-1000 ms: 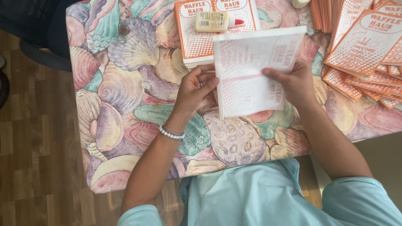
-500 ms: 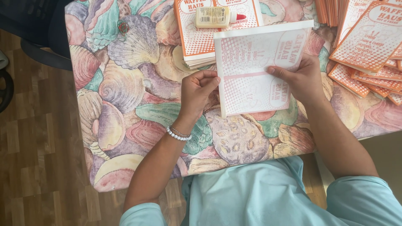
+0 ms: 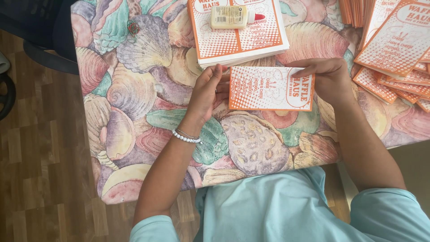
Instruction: The person is manually folding flat paper bags into their final shape and stacking them on a table.
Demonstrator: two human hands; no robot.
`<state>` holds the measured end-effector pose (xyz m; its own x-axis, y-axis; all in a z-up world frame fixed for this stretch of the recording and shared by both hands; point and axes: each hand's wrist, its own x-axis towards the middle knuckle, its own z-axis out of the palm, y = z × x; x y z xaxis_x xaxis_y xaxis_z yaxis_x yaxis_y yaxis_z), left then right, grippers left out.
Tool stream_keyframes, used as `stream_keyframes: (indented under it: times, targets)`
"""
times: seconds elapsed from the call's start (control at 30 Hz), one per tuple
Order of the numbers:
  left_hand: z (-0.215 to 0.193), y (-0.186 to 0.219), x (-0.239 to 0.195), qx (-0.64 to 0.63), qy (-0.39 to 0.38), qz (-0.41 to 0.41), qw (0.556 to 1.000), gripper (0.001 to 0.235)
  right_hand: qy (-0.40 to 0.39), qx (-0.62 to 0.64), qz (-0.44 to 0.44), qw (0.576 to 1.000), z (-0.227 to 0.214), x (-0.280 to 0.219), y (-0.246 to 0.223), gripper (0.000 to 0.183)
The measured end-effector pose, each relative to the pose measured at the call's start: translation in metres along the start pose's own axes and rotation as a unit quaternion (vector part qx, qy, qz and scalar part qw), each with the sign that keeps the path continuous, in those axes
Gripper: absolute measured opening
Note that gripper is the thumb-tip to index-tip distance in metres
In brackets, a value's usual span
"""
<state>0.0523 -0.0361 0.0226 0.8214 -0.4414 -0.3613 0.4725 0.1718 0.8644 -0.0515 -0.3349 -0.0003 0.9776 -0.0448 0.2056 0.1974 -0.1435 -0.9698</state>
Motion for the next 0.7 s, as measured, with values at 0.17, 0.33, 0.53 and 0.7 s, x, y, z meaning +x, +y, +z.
stream_keyframes:
  times: [0.17,0.33,0.53,0.7]
  targets:
    - [-0.012,-0.026,0.012,-0.026,-0.038,0.094,0.994,0.024,-0.034,0.0,-0.016,0.999,0.001,0.001,-0.01,0.017]
    - [-0.003,-0.013,0.0,0.075,0.041,0.221,0.972,0.016,-0.218,0.113,-0.103,0.964,-0.009,0.005,-0.027,0.089]
    - [0.03,0.054,-0.033,0.299,-0.08,0.408,0.859,0.014,-0.153,-0.127,-0.133,0.971,0.046,0.031,-0.095,0.114]
    - [0.044,0.068,-0.054,0.365,-0.091,0.469,0.799,0.023,-0.047,-0.171,-0.081,0.981,0.084,0.033,-0.085,0.083]
